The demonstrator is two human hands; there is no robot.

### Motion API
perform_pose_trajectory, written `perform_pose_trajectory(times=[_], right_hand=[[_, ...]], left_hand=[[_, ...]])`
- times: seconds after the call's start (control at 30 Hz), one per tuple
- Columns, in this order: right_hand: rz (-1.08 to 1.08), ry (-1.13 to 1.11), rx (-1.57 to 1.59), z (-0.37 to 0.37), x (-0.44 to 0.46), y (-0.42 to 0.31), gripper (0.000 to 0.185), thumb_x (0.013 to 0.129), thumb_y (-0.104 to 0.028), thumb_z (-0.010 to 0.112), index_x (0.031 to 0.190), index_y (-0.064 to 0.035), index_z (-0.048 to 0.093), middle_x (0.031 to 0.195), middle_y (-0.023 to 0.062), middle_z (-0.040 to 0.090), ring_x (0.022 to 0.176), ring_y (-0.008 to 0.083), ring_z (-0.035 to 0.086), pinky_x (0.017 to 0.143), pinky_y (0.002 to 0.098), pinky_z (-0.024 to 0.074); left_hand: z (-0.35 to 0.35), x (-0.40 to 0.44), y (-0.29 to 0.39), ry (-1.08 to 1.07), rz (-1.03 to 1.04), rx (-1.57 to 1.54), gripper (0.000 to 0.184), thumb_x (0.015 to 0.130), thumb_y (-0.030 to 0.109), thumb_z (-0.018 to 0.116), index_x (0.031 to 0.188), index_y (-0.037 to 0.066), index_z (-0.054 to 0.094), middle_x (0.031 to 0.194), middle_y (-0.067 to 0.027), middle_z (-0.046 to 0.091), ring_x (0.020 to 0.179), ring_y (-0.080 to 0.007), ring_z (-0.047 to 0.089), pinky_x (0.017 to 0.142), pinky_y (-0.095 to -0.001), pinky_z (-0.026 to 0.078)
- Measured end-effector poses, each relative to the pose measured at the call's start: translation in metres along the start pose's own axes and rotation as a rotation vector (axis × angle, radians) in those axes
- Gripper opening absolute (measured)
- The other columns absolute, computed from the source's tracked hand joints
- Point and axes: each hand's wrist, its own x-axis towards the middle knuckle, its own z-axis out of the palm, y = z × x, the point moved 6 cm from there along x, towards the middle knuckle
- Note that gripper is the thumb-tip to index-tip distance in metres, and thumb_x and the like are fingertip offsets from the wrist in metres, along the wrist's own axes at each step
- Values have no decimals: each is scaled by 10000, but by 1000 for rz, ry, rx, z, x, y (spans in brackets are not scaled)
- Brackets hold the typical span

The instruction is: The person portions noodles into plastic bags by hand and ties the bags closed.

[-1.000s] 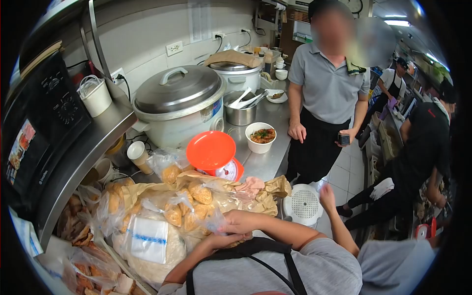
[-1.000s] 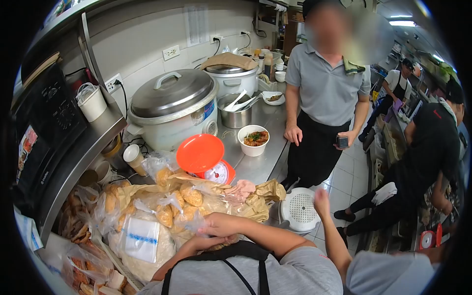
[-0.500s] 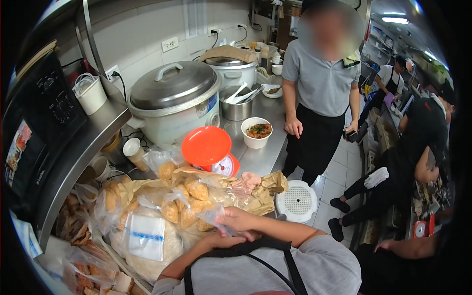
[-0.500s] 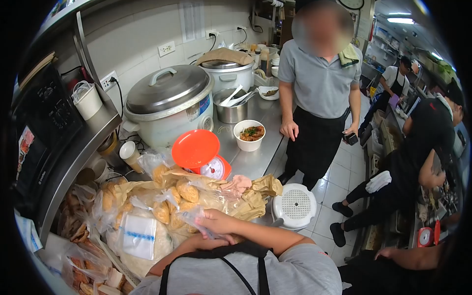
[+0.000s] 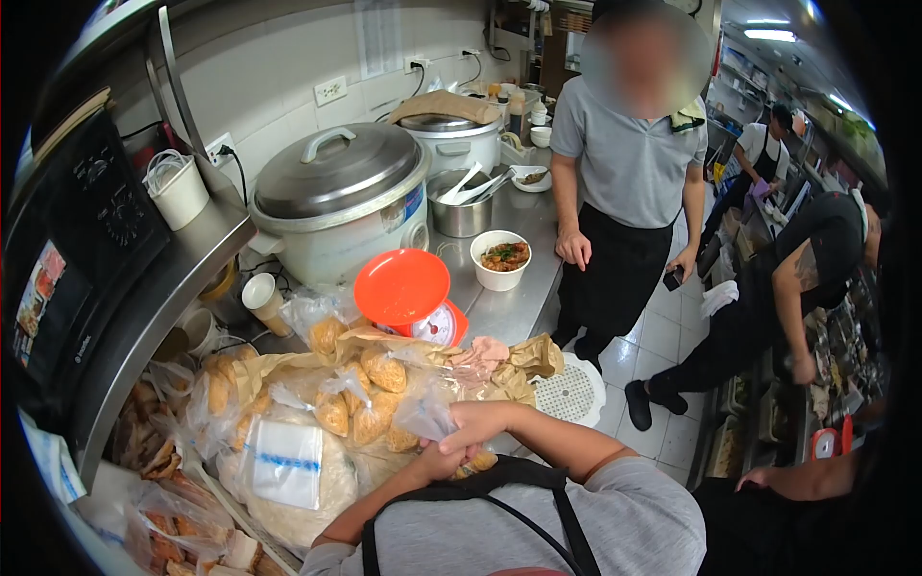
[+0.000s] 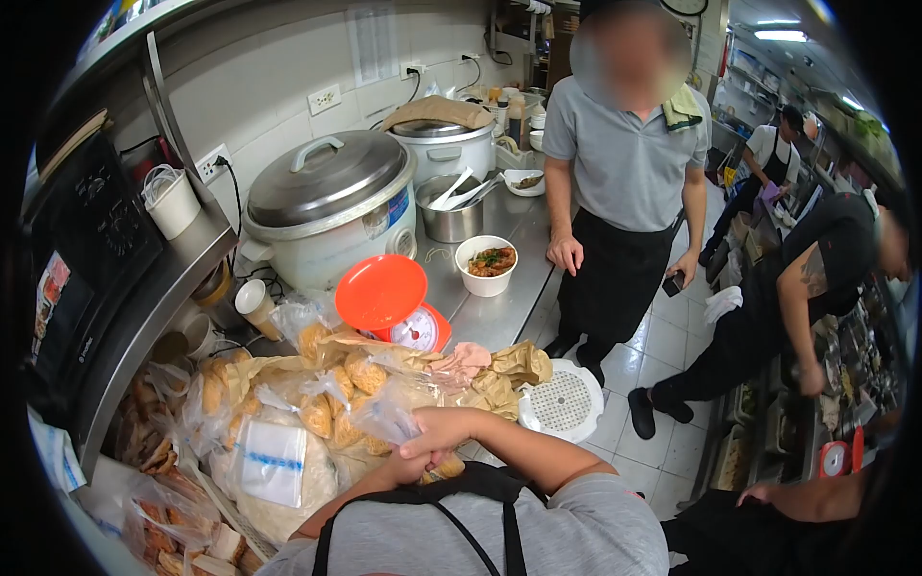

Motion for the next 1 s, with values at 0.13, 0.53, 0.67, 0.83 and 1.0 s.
perform_pose_trajectory(times=[0.13, 0.53, 0.67, 0.83, 1.0], right_hand=[[-154, 280, 158, -4, -4, 0, 294, 867, -297, 374, 820, -38, 505, 825, 91, 570, 458, 99, 508, 374, 195, 430], [-450, 588, 904, -26, -20, -9, 287, 873, -295, 357, 719, -64, 430, 568, 0, 360, 629, 140, 454, 515, 229, 374], [-493, 596, 1066, -29, -26, -15, 264, 870, -286, 369, 730, -68, 420, 574, -3, 359, 599, 139, 426, 529, 239, 365], [-576, 586, 1091, -45, -38, -20, 255, 876, -276, 357, 743, -69, 425, 578, -3, 357, 590, 138, 411, 551, 244, 368], [-522, 565, 250, -40, -51, -52, 256, 884, -247, 348, 759, -53, 460, 633, 14, 459, 656, 118, 471, 619, 255, 394]], left_hand=[[-8, 1, -3, 71, -109, 23, 129, 772, 78, 420, 657, 38, 464, 609, -29, 464, 563, -119, 453, 516, -240, 371], [-3, -1, 40, 15, -69, 32, 169, 825, 149, 437, 878, 0, 496, 786, -24, 494, 723, -83, 463, 660, -218, 393], [0, 2, 43, 31, 0, -25, 170, 827, 149, 424, 877, 0, 490, 756, -14, 478, 679, -76, 442, 628, -209, 382], [-2, 1, 32, 57, 8, 4, 175, 824, 144, 420, 886, -4, 490, 747, -14, 479, 670, -77, 444, 617, -214, 386], [-3, -2, 26, -40, -104, 105, 164, 807, 138, 454, 900, 11, 497, 787, -27, 502, 705, -83, 478, 646, -223, 399]])
